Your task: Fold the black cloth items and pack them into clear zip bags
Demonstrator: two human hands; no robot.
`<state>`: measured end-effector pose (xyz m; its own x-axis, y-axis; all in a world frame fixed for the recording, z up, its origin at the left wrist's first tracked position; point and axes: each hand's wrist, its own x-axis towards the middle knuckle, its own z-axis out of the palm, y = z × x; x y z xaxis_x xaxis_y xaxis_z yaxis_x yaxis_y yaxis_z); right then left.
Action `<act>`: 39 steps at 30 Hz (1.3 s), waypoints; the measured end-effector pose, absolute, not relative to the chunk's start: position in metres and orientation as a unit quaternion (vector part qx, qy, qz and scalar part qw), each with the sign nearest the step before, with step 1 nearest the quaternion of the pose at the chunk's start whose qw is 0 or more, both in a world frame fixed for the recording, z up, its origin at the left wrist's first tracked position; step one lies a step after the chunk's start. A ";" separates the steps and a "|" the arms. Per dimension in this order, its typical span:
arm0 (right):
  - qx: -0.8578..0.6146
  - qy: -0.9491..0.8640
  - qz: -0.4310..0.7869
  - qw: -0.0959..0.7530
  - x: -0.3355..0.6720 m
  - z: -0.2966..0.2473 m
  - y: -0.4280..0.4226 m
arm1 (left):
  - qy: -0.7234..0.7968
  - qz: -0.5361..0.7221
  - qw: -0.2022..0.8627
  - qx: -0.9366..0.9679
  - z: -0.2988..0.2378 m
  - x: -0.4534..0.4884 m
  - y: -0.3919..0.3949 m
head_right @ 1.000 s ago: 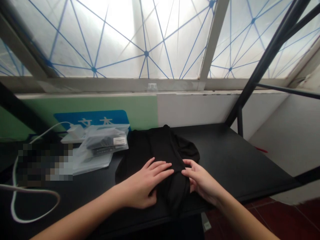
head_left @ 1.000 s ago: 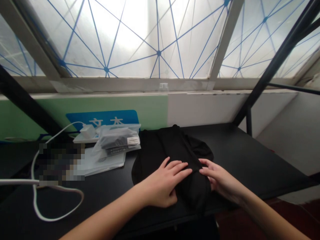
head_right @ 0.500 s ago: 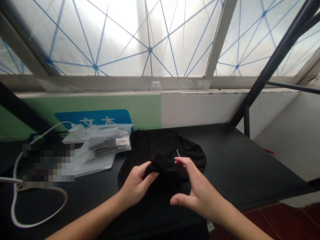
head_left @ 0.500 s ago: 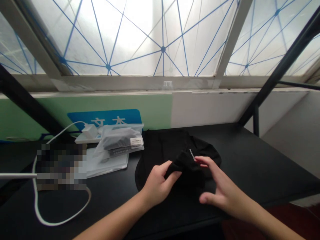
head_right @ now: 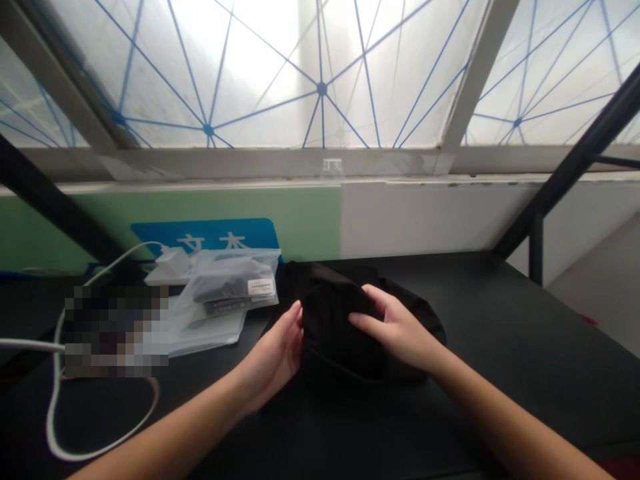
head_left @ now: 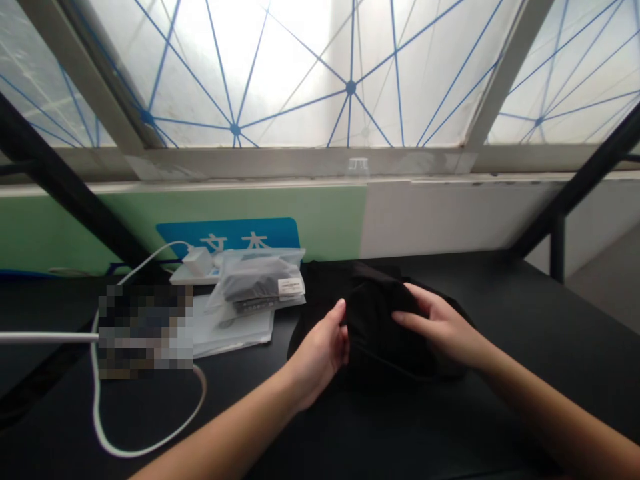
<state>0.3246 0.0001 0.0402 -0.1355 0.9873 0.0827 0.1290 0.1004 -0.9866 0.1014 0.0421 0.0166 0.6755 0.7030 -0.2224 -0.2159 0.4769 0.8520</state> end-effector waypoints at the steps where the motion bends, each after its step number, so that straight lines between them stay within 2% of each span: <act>1: -0.473 -0.552 0.509 0.461 0.325 0.034 0.011 | 0.275 0.294 0.816 0.415 0.012 0.102 0.043; 5: -0.500 -0.477 0.555 0.463 0.328 0.004 0.045 | 0.274 0.320 0.790 0.445 -0.004 0.104 0.040; 11: -0.588 -0.566 0.418 0.399 0.336 -0.020 0.054 | 0.291 0.364 0.770 0.436 -0.015 0.105 0.035; 17: -0.635 -0.622 0.294 0.351 0.337 -0.015 0.040 | 0.297 0.339 0.768 0.456 -0.007 0.103 0.032; 24: -0.629 -0.651 0.312 0.289 0.343 0.000 0.033 | 0.364 0.304 0.709 0.521 -0.004 0.099 0.037; 30: -0.652 -0.653 0.240 0.300 0.339 0.018 0.058 | 0.380 0.279 0.674 0.569 -0.008 0.099 0.043; 36: -0.625 -0.747 0.157 0.165 0.306 0.021 0.105 | 0.369 0.261 0.642 0.619 -0.005 0.101 0.039; 39: -0.634 -0.747 0.137 0.146 0.298 0.011 0.123 | 0.361 0.253 0.642 0.628 -0.004 0.099 0.037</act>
<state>0.2979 0.1232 0.0114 -0.1527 0.9873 0.0440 0.9075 0.1577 -0.3894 0.0988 0.0369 -0.0038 0.6119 0.7774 -0.1453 0.1288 0.0833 0.9882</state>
